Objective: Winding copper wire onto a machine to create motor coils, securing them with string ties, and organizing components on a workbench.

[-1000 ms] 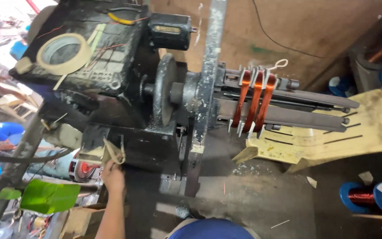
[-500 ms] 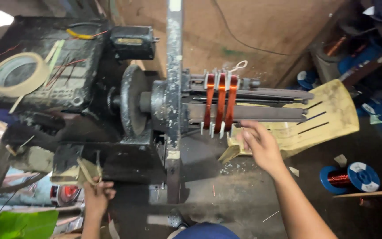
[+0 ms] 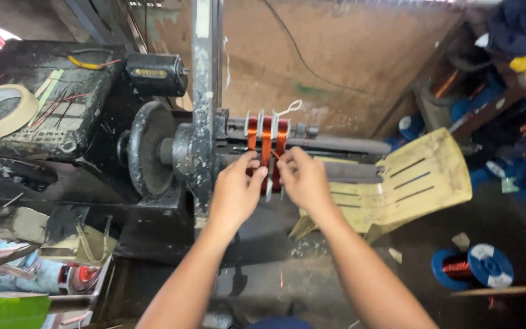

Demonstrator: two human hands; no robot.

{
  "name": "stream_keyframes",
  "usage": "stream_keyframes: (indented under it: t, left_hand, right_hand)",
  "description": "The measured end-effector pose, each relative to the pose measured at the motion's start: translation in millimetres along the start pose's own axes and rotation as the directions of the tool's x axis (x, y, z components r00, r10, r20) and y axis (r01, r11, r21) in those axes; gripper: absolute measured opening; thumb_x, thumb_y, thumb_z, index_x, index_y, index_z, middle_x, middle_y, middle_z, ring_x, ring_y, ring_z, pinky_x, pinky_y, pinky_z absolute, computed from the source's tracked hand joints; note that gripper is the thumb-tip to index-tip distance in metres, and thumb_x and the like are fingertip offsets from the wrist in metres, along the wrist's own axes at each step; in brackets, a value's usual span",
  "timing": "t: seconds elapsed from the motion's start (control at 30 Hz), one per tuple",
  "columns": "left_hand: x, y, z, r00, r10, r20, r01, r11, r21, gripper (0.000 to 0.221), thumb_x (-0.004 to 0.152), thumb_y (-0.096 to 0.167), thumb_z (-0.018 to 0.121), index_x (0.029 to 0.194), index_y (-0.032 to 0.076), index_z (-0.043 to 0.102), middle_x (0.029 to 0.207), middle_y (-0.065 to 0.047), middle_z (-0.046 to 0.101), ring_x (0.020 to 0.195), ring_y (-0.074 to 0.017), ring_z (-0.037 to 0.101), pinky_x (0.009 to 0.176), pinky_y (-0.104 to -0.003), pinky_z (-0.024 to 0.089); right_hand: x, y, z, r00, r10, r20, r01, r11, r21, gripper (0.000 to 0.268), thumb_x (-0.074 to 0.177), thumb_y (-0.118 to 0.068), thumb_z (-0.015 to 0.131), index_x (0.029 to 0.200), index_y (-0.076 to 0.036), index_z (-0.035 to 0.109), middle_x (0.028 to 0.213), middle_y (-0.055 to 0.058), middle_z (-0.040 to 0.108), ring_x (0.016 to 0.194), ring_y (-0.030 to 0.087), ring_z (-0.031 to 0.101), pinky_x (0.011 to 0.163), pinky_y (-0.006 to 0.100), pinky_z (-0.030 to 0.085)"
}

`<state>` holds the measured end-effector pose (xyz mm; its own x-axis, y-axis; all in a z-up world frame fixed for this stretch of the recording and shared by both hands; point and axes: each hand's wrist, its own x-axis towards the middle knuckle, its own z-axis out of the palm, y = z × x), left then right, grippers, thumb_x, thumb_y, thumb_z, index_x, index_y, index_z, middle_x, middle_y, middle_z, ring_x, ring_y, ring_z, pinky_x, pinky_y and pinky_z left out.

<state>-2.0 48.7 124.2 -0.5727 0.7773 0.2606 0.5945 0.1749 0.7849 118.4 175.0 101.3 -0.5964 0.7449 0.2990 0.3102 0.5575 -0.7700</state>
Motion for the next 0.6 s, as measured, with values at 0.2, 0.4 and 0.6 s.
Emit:
stream_keyframes:
  t: [0.2, 0.4, 0.6]
  left_hand:
    - [6, 28, 19, 0.993, -0.051, -0.106, 0.077, 0.962, 0.260, 0.031, 0.089, 0.029, 0.071, 0.110, 0.007, 0.071, 0.089, -0.009, 0.072, 0.080, -0.0310, 0.074, 0.065, -0.045, 0.061]
    - [11, 16, 28, 0.987, -0.076, -0.143, 0.097, 0.985, 0.146, 0.016, 0.091, 0.021, 0.068, 0.102, 0.012, 0.075, 0.081, -0.004, 0.072, 0.080, -0.0297, 0.073, 0.064, -0.045, 0.060]
    - [9, 12, 40, 0.958, -0.074, -0.278, 0.056, 0.996, -0.072, 0.022, 0.083, 0.012, 0.074, 0.104, 0.010, 0.078, 0.077, -0.010, 0.070, 0.080, -0.0353, 0.070, 0.067, -0.047, 0.058]
  right_hand:
    - [-4, -6, -4, 0.999, -0.036, -0.031, 0.029, 0.982, -0.184, 0.009, 0.088, -0.023, 0.068, 0.087, -0.015, 0.068, 0.060, 0.001, 0.070, 0.061, 0.024, 0.071, 0.057, 0.034, 0.056]
    - [11, -22, -8, 0.998, -0.064, 0.027, 0.067, 0.991, -0.114, 0.011, 0.090, -0.009, 0.059, 0.082, -0.004, 0.066, 0.051, 0.005, 0.061, 0.048, 0.022, 0.064, 0.048, 0.029, 0.052]
    - [21, -26, 3, 0.996, -0.077, 0.034, 0.084, 0.937, -0.339, 0.013, 0.090, -0.021, 0.064, 0.090, -0.016, 0.076, 0.071, 0.010, 0.073, 0.074, 0.037, 0.074, 0.064, 0.046, 0.061]
